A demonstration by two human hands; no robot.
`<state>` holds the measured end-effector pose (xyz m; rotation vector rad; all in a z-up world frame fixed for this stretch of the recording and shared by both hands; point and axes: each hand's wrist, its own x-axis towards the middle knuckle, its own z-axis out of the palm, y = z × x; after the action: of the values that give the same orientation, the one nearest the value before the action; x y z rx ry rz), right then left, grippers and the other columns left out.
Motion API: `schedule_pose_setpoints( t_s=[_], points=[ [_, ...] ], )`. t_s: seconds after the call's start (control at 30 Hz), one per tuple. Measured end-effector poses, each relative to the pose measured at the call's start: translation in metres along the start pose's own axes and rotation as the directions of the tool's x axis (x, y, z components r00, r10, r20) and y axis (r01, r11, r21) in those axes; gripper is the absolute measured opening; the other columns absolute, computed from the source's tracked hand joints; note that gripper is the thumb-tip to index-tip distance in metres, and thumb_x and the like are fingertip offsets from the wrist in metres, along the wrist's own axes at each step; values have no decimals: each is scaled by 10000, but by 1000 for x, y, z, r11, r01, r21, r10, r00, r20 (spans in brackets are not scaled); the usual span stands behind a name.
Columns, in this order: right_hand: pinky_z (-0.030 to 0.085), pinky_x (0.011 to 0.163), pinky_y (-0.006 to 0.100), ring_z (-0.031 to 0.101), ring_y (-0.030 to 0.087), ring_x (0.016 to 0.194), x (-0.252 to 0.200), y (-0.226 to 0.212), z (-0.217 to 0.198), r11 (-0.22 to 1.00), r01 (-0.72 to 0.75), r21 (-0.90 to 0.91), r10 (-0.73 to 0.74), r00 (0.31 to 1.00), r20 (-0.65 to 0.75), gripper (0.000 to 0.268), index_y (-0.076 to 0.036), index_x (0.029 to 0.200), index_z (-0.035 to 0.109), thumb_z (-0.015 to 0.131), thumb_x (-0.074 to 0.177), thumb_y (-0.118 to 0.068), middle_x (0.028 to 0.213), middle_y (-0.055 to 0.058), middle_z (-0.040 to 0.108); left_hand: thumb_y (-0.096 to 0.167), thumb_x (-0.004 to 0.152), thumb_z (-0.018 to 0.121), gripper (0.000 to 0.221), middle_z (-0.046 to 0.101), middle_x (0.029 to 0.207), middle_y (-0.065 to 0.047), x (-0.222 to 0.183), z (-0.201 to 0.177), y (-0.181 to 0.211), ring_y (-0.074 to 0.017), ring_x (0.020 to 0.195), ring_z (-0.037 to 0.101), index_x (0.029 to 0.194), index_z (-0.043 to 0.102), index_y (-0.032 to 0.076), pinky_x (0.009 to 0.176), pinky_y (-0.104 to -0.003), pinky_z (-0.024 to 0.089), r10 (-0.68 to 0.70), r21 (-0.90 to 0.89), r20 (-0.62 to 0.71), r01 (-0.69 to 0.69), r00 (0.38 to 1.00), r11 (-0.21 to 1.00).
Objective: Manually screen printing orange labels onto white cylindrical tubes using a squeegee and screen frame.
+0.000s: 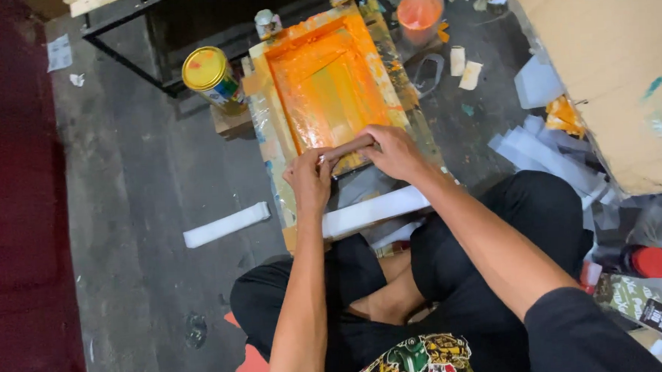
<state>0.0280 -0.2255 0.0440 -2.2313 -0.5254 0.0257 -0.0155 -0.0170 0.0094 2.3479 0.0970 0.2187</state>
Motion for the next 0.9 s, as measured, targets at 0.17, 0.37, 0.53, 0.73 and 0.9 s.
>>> schedule_pose_setpoints(
  t_s=[0.17, 0.37, 0.53, 0.73, 0.9],
  points=[
    [586, 746, 430, 719, 353, 891, 0, -10, -2, 999, 36, 8, -36, 999, -23, 210, -35, 1082, 693, 762, 884, -46, 893, 152, 729, 172, 898, 717, 213, 707, 974, 54, 1, 4, -8, -196, 1045, 609, 1063, 732, 305, 1012, -414, 311, 7, 17, -40, -6, 999, 1000],
    [587, 799, 452, 711, 360, 965, 3, 6, 9, 997, 63, -41, -64, 998, -24, 269, -79, 1140, 686, 764, 883, -78, 984, 148, 726, 198, 890, 743, 205, 702, 959, 85, 1, 5, -12, -166, 1041, 608, 1049, 730, 327, 1020, -398, 305, 20, 20, -55, -19, 998, 1000],
    [506, 1015, 444, 703, 313, 1053, 3, 10, 13, 995, 84, -60, -86, 995, -41, 324, -119, 1154, 706, 746, 848, -20, 1053, 76, 745, 175, 893, 746, 262, 690, 976, 74, -1, -1, -6, -162, 1038, 598, 1115, 716, 312, 998, -389, 292, 49, -11, -75, -50, 996, 999],
    [423, 1114, 474, 705, 314, 1092, 46, 36, 12, 974, 171, -149, -173, 985, 5, 317, -87, 1120, 725, 776, 816, -14, 1071, 97, 765, 116, 903, 737, 292, 687, 952, 70, 37, -15, -8, -156, 1083, 578, 1141, 724, 284, 999, -418, 272, 99, 21, -37, -98, 994, 995],
    [430, 1101, 523, 693, 360, 1109, 127, 55, 13, 967, 209, -144, -208, 978, 21, 321, -72, 1152, 725, 748, 843, 11, 1112, 125, 753, 125, 897, 741, 255, 664, 989, 80, 119, -7, -28, -172, 1054, 551, 1089, 717, 291, 941, -421, 287, 189, 178, -90, -171, 978, 969]
  ],
)
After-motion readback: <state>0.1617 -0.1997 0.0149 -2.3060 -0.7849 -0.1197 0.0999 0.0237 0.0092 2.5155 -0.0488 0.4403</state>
